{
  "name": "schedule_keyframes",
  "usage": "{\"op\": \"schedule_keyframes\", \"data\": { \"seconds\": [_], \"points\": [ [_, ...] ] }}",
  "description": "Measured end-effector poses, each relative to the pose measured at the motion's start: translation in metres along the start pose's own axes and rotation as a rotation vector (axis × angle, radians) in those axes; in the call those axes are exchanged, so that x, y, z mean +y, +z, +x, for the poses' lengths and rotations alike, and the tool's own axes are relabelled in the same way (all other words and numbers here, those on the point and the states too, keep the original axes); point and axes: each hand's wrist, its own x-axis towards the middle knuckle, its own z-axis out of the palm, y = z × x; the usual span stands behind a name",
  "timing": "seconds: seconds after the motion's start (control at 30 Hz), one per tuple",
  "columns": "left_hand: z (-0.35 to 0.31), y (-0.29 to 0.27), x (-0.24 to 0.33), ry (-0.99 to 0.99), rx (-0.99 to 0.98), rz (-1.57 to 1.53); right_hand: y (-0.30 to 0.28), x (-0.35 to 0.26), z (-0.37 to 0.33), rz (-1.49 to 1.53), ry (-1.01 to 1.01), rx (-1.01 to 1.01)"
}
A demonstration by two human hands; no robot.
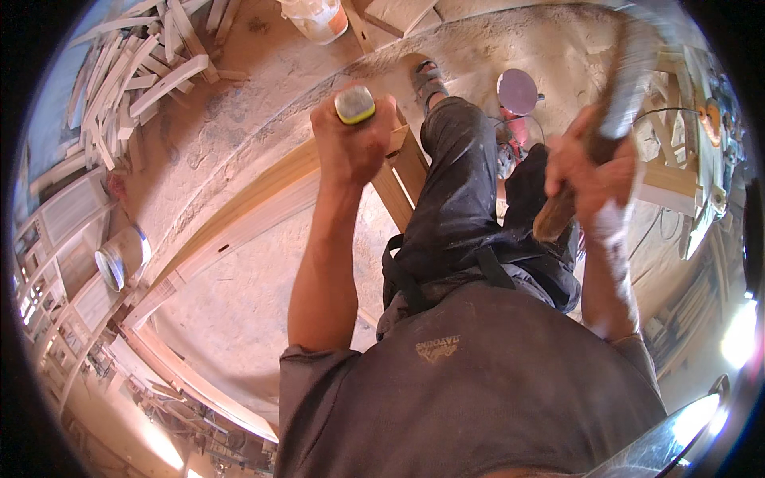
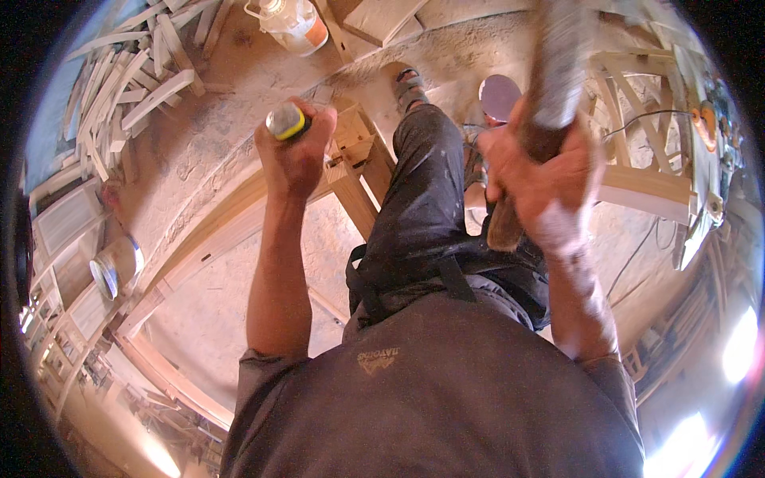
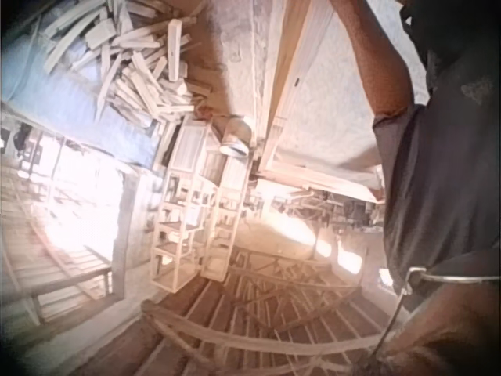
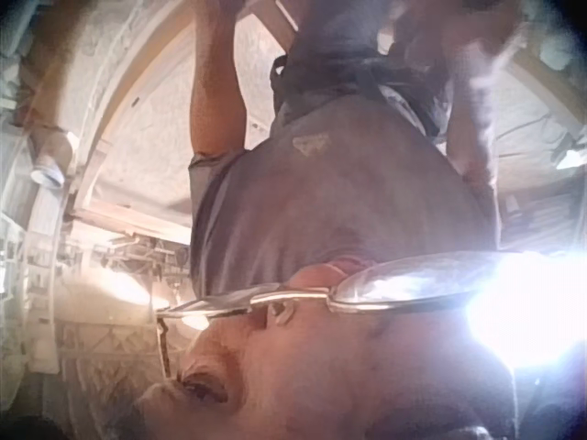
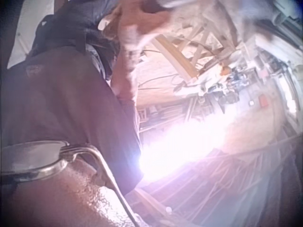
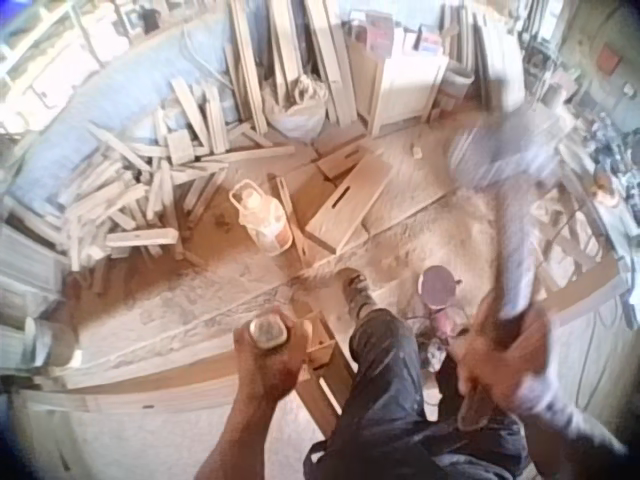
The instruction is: The person chisels a wooden joint using a chisel and a hammer, striking the chisel head repeatedly to remove wood material.
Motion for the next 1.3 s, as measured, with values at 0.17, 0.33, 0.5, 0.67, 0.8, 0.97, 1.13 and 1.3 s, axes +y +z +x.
{"op": "schedule_keyframes", "data": {
  "seconds": [0.17,0.33,0.5,0.67,0.8,0.97,1.13,1.3],
  "points": [
    [0.003,-0.011,0.003,-0.135,-0.165,-0.08,0.012,-0.02,0.001,-0.336,-0.473,-0.083],
    [-0.019,-0.02,-0.003,-0.033,-0.082,-0.209,0.014,0.011,-0.006,-0.876,-0.451,-0.429],
    [-0.025,-0.049,-0.024,-0.099,0.222,-0.501,-0.006,0.047,-0.038,-0.607,-0.177,-0.276],
    [-0.031,-0.028,0.05,0.194,0.012,-0.209,-0.033,0.078,-0.064,-0.402,0.492,-0.19],
    [-0.013,-0.05,0.018,0.014,0.135,-0.526,-0.037,0.089,-0.072,-0.34,0.604,-0.173],
    [-0.015,-0.046,-0.01,0.011,0.133,-0.585,-0.033,0.089,-0.06,-0.369,0.592,-0.203],
    [-0.011,-0.042,-0.013,0.018,0.148,-0.63,-0.022,0.083,-0.055,-0.371,0.56,-0.21],
    [-0.011,-0.04,-0.011,-0.033,0.11,-0.56,-0.021,0.088,-0.06,-0.38,0.556,-0.258]
  ]
}}
